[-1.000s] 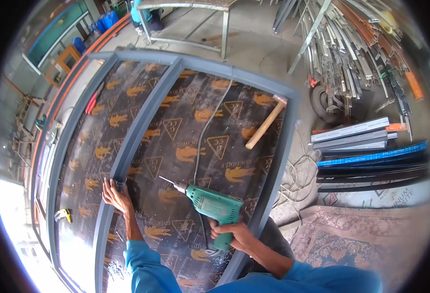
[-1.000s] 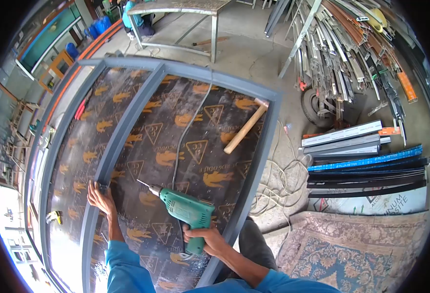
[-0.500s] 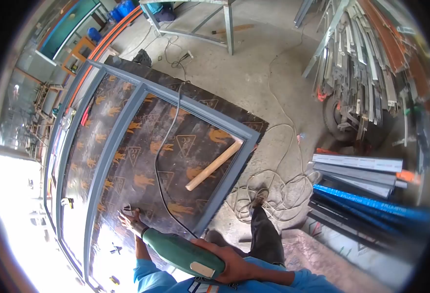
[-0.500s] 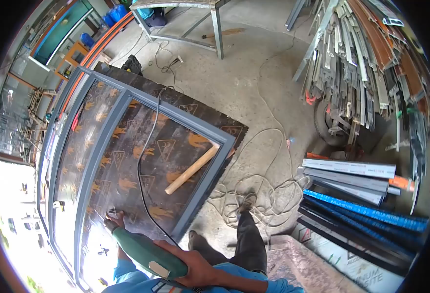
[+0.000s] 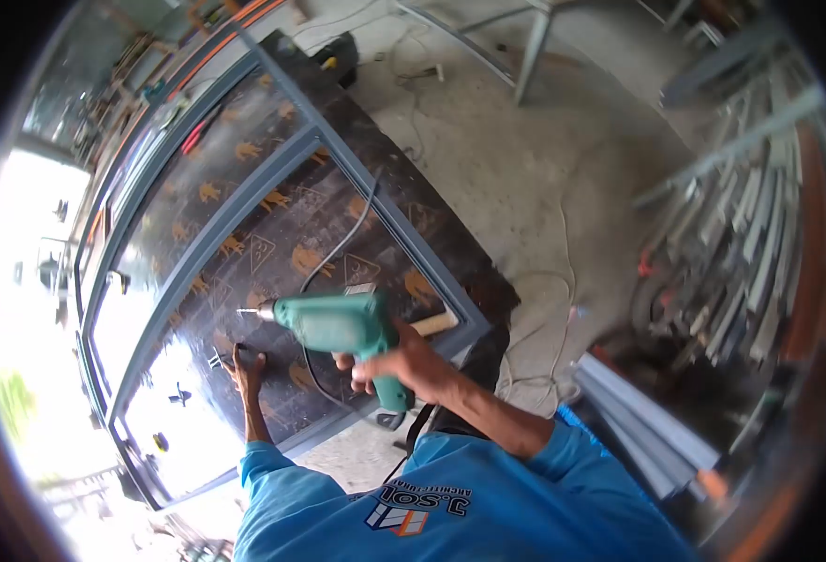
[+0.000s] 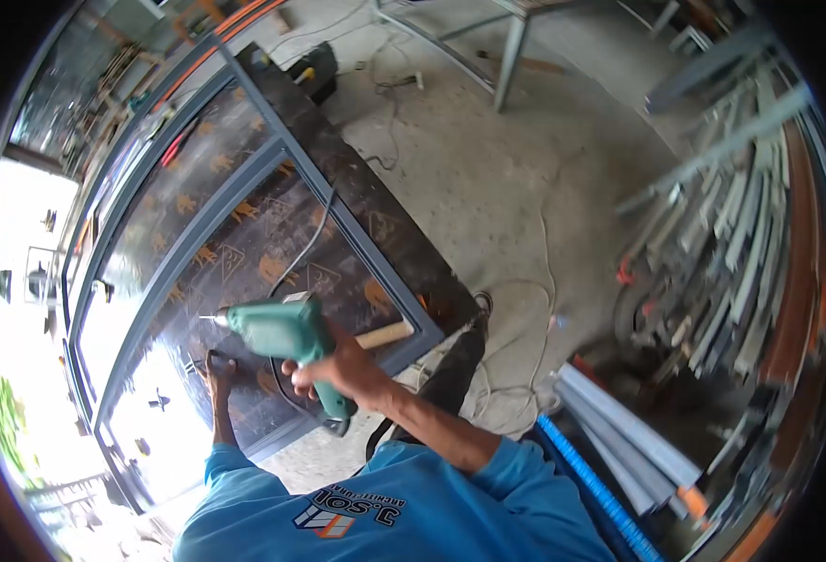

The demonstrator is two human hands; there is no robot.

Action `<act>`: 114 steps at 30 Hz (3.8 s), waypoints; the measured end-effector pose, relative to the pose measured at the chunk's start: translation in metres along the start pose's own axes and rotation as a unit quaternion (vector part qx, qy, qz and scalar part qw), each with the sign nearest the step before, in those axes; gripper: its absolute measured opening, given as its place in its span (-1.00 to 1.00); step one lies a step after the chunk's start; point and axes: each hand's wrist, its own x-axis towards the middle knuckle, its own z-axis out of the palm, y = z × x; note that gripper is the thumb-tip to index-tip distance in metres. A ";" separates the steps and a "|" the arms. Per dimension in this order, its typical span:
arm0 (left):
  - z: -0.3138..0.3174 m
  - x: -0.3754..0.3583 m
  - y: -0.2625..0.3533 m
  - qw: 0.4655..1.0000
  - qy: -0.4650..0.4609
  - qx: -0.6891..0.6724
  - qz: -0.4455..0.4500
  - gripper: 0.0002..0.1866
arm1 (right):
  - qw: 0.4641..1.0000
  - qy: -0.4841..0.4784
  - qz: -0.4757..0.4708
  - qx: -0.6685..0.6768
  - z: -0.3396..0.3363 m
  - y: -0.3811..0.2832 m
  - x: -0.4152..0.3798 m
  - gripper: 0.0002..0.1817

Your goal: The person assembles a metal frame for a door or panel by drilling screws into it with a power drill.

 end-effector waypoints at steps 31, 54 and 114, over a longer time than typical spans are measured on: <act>0.183 -0.059 0.684 0.956 0.122 -0.258 -0.066 -0.64 | 0.949 0.133 0.188 -0.216 -0.556 -0.437 0.240 -0.76; 0.925 0.476 1.077 0.983 -0.012 -0.185 -0.012 -0.22 | 0.324 -0.186 -0.017 -0.928 -1.121 -0.553 0.893 -0.32; 0.899 0.523 0.776 0.992 0.073 -0.107 0.010 -0.43 | 0.262 -0.383 -0.316 -0.828 -0.997 -0.258 0.984 -0.66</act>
